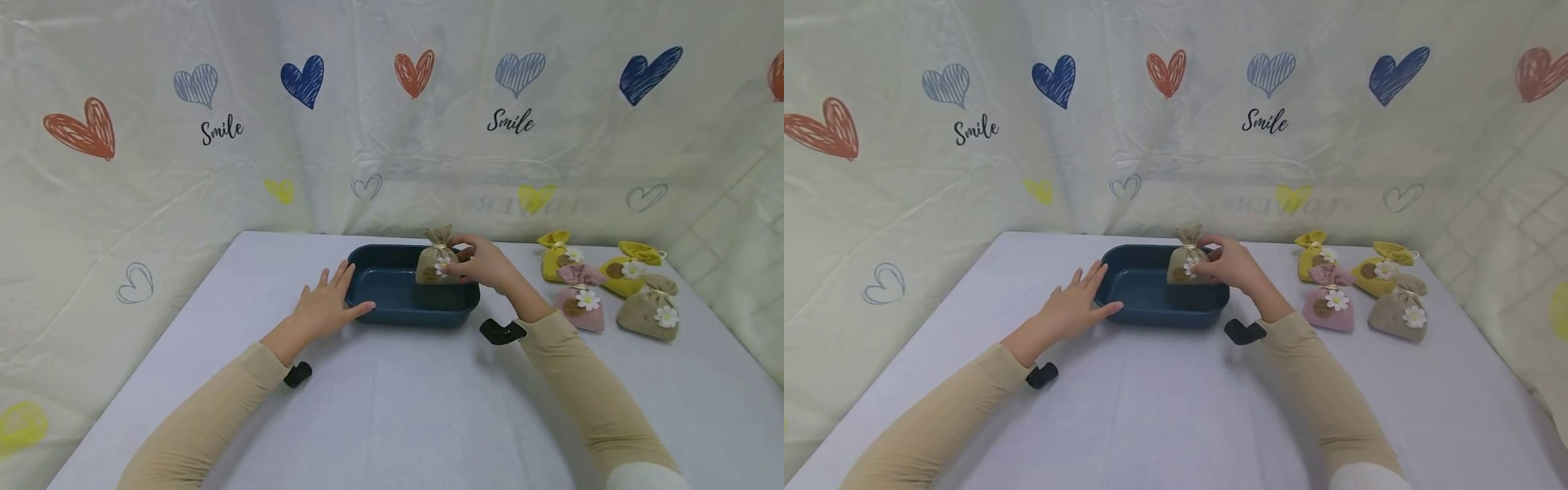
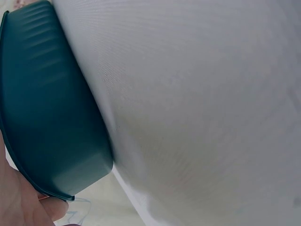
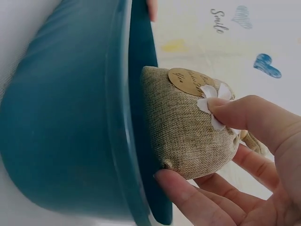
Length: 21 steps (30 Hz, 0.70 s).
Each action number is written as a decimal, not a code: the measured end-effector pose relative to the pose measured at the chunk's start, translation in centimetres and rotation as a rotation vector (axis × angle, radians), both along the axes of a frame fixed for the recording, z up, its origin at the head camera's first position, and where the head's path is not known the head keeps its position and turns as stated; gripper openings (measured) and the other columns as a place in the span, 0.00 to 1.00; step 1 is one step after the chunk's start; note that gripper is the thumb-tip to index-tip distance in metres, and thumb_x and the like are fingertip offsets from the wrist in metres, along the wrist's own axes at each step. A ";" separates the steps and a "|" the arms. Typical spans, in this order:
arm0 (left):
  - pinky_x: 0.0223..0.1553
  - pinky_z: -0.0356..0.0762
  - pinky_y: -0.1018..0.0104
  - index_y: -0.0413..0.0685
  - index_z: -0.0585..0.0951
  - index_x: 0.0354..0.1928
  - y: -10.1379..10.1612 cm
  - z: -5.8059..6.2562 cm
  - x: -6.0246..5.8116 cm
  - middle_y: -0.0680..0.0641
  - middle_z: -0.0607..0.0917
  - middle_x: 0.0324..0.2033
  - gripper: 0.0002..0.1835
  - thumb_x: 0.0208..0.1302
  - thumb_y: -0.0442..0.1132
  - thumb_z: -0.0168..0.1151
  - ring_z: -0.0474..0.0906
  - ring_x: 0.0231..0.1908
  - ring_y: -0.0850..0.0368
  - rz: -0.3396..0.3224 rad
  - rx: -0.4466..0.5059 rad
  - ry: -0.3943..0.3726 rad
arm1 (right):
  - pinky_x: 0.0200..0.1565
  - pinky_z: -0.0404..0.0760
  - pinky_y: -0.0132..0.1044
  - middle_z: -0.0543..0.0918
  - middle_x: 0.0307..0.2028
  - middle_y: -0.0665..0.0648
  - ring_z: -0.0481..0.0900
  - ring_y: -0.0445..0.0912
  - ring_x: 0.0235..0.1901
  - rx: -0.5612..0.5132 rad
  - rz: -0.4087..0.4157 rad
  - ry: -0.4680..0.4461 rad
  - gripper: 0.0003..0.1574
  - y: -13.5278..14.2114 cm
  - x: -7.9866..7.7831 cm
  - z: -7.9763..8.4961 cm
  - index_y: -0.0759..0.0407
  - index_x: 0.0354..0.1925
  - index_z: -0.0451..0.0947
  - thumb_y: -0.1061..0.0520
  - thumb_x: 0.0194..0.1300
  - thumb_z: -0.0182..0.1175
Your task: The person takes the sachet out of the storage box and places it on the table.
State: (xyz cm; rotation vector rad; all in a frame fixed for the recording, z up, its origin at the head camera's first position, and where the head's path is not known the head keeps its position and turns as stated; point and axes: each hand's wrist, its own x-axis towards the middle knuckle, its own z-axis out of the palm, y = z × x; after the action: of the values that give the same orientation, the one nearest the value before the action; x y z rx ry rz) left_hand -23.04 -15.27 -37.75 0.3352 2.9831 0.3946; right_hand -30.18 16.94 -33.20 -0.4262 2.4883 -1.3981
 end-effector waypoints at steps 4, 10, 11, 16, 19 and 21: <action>0.69 0.47 0.26 0.48 0.44 0.83 0.0 0.1 0.0 0.45 0.43 0.82 0.55 0.70 0.74 0.48 0.41 0.78 0.33 -0.007 -0.007 0.014 | 0.43 0.87 0.45 0.78 0.55 0.72 0.85 0.56 0.44 0.000 -0.022 0.011 0.40 0.7 0.4 0.2 0.64 0.71 0.67 0.56 0.67 0.71; 0.69 0.47 0.27 0.47 0.43 0.83 0.0 0.1 0.0 0.45 0.43 0.82 0.55 0.70 0.74 0.48 0.41 0.78 0.33 -0.008 -0.013 0.013 | 0.44 0.87 0.46 0.76 0.59 0.74 0.86 0.57 0.44 0.007 -0.013 0.029 0.40 1.8 1.3 0.9 0.64 0.71 0.67 0.55 0.67 0.71; 0.69 0.47 0.27 0.47 0.43 0.83 0.0 0.1 0.0 0.45 0.43 0.82 0.55 0.70 0.74 0.48 0.41 0.78 0.33 -0.007 -0.014 0.013 | 0.44 0.87 0.46 0.76 0.60 0.74 0.86 0.57 0.44 0.007 -0.011 0.030 0.40 2.0 1.4 1.0 0.64 0.71 0.67 0.55 0.67 0.71; 0.69 0.48 0.27 0.48 0.43 0.83 0.0 0.0 0.0 0.45 0.42 0.82 0.55 0.70 0.74 0.48 0.42 0.78 0.34 -0.006 -0.020 0.016 | 0.44 0.87 0.44 0.75 0.61 0.75 0.86 0.56 0.44 0.003 -0.004 0.037 0.41 2.9 1.9 1.5 0.64 0.71 0.67 0.55 0.67 0.71; 0.69 0.48 0.27 0.48 0.43 0.83 0.0 0.0 0.0 0.45 0.42 0.82 0.55 0.70 0.75 0.48 0.42 0.78 0.34 -0.008 -0.019 0.017 | 0.44 0.86 0.43 0.75 0.61 0.75 0.87 0.55 0.43 0.008 -0.012 0.032 0.41 3.4 2.2 1.8 0.64 0.71 0.67 0.56 0.67 0.71; 0.69 0.48 0.27 0.48 0.43 0.83 0.0 -0.1 0.0 0.45 0.43 0.82 0.55 0.70 0.75 0.48 0.42 0.78 0.34 -0.009 -0.017 0.017 | 0.43 0.86 0.41 0.75 0.61 0.75 0.86 0.54 0.43 0.004 -0.016 0.034 0.40 3.7 2.5 2.0 0.65 0.71 0.66 0.57 0.67 0.70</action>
State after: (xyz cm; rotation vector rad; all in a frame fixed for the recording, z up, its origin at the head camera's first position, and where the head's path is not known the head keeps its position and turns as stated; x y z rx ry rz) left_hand -23.04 -15.26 -37.81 0.3522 2.9982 0.3666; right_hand -27.69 20.64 -31.23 -0.4347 2.5263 -1.4035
